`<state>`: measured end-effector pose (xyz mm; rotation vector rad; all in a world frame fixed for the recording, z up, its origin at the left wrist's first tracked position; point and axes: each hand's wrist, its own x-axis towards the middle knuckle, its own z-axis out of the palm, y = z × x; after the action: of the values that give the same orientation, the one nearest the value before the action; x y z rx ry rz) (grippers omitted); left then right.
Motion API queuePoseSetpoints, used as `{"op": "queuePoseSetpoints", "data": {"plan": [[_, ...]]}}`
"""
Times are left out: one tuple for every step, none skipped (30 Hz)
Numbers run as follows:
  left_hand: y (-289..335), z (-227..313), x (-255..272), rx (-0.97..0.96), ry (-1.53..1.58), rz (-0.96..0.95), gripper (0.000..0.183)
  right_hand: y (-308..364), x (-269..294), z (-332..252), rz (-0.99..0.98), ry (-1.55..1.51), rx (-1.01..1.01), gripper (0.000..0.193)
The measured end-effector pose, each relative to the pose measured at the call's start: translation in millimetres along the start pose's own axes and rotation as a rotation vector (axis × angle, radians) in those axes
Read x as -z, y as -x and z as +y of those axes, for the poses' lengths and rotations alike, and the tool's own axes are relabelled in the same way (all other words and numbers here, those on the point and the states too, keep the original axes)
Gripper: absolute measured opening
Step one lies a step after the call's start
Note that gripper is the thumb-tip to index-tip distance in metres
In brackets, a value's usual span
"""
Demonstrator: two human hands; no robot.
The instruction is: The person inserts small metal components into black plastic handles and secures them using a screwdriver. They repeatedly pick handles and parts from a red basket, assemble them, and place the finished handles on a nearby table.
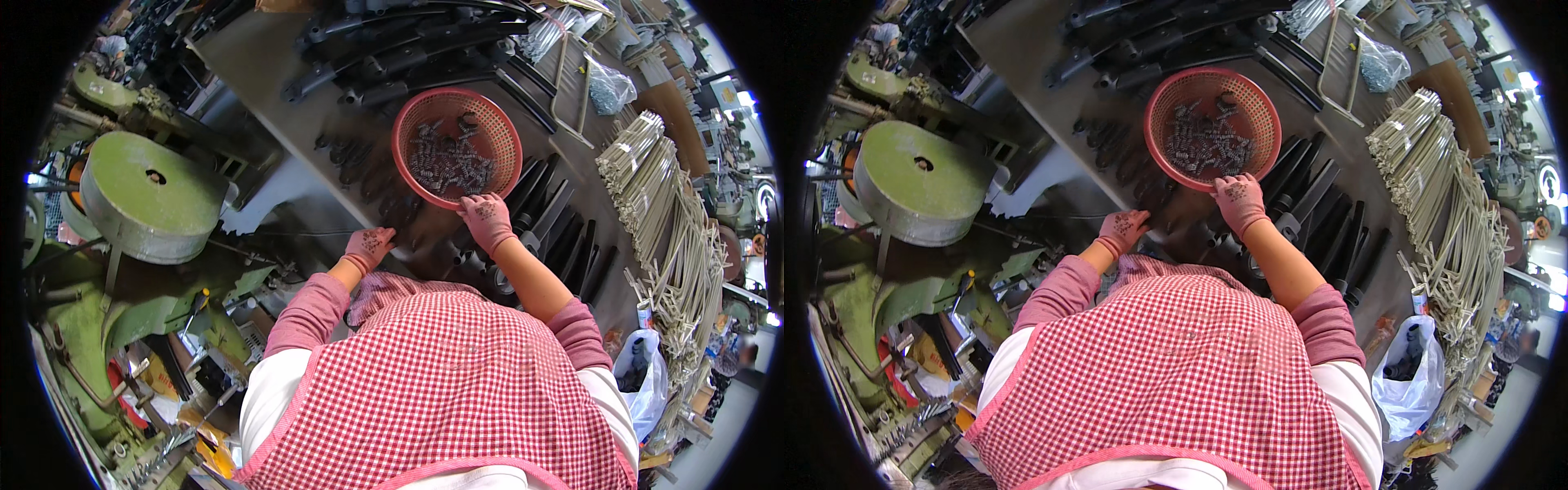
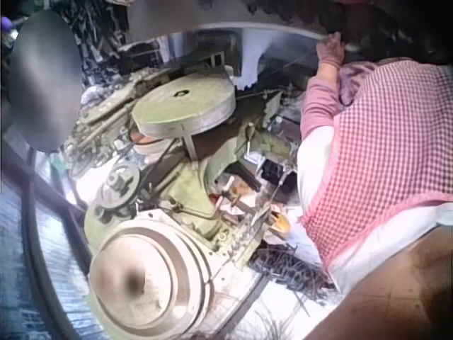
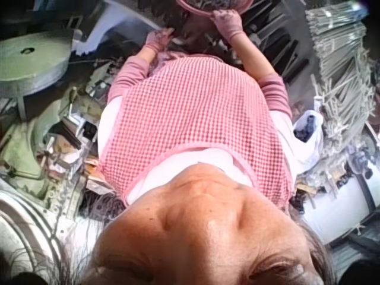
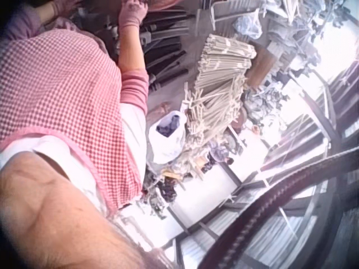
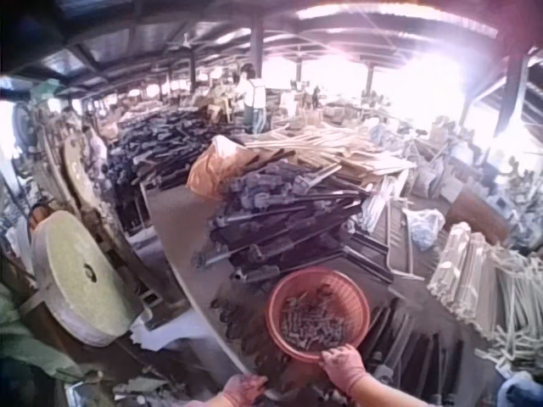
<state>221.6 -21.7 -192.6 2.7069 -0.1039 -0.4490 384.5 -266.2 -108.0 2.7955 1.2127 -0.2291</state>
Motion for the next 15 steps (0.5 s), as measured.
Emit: {"op": "queuePoseSetpoints", "data": {"plan": [[-3,-2,2,0.003,-0.002,-0.030,0.040,-1,2,2,-0.009,-0.028,-0.009,0.025],[-4,-3,5,-0.025,0.000,-0.023,0.043,-3,4,5,-0.020,-0.047,-0.025,0.025],[-4,-4,10,-0.055,0.023,0.008,0.043,-4,5,10,-0.023,-0.060,-0.044,0.026],[-2,-5,15,-0.080,0.046,0.017,0.044,-5,4,14,0.045,-0.087,-0.044,0.027],[-2,-5,22,-0.107,0.066,0.026,0.045,-5,4,21,0.043,-0.155,0.003,0.028],[-3,-4,32,-0.209,0.083,0.081,0.045,-5,3,29,0.015,-0.216,0.036,0.030],[-8,-2,42,-0.281,0.079,0.074,0.045,-6,1,38,0.028,-0.279,0.083,0.031],[-15,2,53,-0.398,0.100,0.276,0.037,-8,-1,46,0.048,-0.392,0.091,0.033],[-32,8,63,-0.456,0.158,0.400,0.029,-13,-4,53,0.021,-0.434,0.041,0.034],[-56,14,74,-0.508,0.090,0.411,0.026,-19,-7,58,0.103,-0.464,0.013,0.032],[-91,16,88,-0.564,0.004,0.472,0.023,-24,-8,67,0.062,-0.462,-0.030,0.026],[-131,24,101,-0.547,-0.028,0.458,0.022,-37,-10,69,0.045,-0.074,0.071,0.020],[-168,34,107,-0.543,-0.061,0.505,0.023,-48,-10,72,-0.057,-0.153,-0.151,0.019],[-203,42,111,-0.508,-0.133,0.504,0.022,-56,-10,75,-0.128,-0.126,-0.269,0.021],[-232,47,110,-0.484,-0.203,0.532,0.023,-65,-10,77,-0.229,-0.048,-0.347,0.025]]}}
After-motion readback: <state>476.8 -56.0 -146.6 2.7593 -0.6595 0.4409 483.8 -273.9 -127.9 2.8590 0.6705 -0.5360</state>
